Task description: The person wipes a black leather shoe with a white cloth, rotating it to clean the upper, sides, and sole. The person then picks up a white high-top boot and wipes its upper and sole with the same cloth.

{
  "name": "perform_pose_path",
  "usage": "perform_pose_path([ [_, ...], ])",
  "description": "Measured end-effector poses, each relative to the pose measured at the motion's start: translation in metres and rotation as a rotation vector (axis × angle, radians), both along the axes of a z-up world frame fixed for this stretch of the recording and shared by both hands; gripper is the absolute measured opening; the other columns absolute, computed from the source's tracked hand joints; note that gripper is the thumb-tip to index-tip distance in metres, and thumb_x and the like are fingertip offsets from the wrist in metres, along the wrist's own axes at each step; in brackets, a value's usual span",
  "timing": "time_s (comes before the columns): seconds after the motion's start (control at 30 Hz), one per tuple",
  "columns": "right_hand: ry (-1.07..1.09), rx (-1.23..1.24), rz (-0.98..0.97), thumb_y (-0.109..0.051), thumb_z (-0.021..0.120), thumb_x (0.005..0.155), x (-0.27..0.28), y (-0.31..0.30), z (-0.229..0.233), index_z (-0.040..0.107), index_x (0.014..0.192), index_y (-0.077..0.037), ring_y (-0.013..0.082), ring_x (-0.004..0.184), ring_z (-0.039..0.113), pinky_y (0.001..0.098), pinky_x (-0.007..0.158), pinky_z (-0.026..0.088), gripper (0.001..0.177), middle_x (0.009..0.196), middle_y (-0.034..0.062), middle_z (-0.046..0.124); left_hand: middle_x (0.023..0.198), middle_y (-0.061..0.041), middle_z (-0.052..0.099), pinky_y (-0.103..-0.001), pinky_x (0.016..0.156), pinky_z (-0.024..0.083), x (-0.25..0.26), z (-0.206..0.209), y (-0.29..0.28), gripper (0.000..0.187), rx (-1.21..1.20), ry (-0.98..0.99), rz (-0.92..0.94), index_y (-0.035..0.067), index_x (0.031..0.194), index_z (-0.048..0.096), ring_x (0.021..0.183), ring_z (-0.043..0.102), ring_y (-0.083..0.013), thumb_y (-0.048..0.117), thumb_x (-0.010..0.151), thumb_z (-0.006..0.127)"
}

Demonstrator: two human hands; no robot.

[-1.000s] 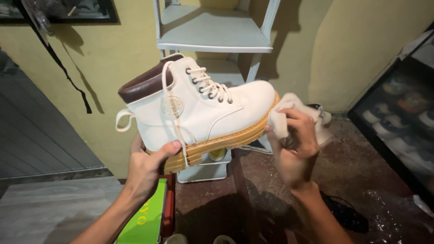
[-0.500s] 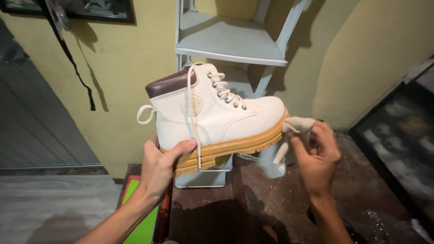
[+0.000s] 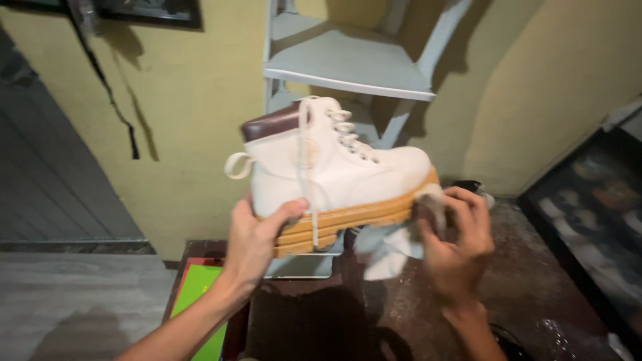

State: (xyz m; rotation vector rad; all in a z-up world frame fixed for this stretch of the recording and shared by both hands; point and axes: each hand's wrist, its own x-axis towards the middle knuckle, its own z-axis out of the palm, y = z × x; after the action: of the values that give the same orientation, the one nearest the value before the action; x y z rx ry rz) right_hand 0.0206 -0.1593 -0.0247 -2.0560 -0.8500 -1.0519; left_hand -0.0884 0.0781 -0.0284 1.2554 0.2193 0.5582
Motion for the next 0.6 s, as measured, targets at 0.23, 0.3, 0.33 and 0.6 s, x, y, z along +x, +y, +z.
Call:
perform_pose_path([
  [0.23, 0.141, 0.045, 0.061, 0.004, 0.076, 0.077, -0.014, 0.003, -0.008, 0.071, 0.1, 0.002, 0.0256, 0.1, 0.07, 0.0361, 0.081, 0.06, 0.023, 0.114, 0.0148, 0.066, 0.095, -0.016, 0.077, -0.033, 0.073, 0.062, 0.001, -0.002, 0.005, 0.046, -0.022, 0.059, 0.055, -0.009, 0.109, 0.068, 0.077, 0.075, -0.0201, 0.022, 0.077, 0.076],
  [0.3, 0.102, 0.003, 0.065, 0.002, 0.079, 0.077, -0.008, 0.004, -0.006, 0.071, 0.097, 0.002, 0.0259, 0.098, 0.07, 0.0357, 0.08, 0.059, 0.021, 0.112, 0.0144, 0.066, 0.095, -0.015, 0.077, -0.033, 0.073, 0.062, 0.002, 0.0, 0.007, 0.046, -0.032, 0.042, 0.062, -0.008, 0.11, 0.066, 0.078, 0.075, -0.0196, 0.02, 0.076, 0.076],
  [0.33, 0.059, -0.036, 0.073, 0.002, 0.078, 0.077, -0.004, 0.003, -0.004, 0.071, 0.097, 0.002, 0.0267, 0.099, 0.07, 0.0358, 0.082, 0.06, 0.021, 0.113, 0.0145, 0.065, 0.095, -0.015, 0.077, -0.033, 0.073, 0.062, 0.002, 0.0, 0.007, 0.046, -0.025, 0.045, 0.072, -0.008, 0.111, 0.066, 0.079, 0.075, -0.0194, 0.02, 0.076, 0.077],
  [0.6, 0.105, 0.057, 0.153, 0.007, 0.07, 0.084, -0.005, 0.006, -0.024, 0.069, 0.097, 0.005, 0.0274, 0.095, 0.073, 0.0291, 0.069, 0.061, 0.013, 0.116, 0.0184, 0.064, 0.097, -0.015, 0.077, -0.033, 0.077, 0.061, 0.0, 0.004, 0.003, 0.046, 0.011, 0.05, 0.071, -0.008, 0.112, 0.066, 0.082, 0.074, -0.0201, 0.019, 0.076, 0.077],
])
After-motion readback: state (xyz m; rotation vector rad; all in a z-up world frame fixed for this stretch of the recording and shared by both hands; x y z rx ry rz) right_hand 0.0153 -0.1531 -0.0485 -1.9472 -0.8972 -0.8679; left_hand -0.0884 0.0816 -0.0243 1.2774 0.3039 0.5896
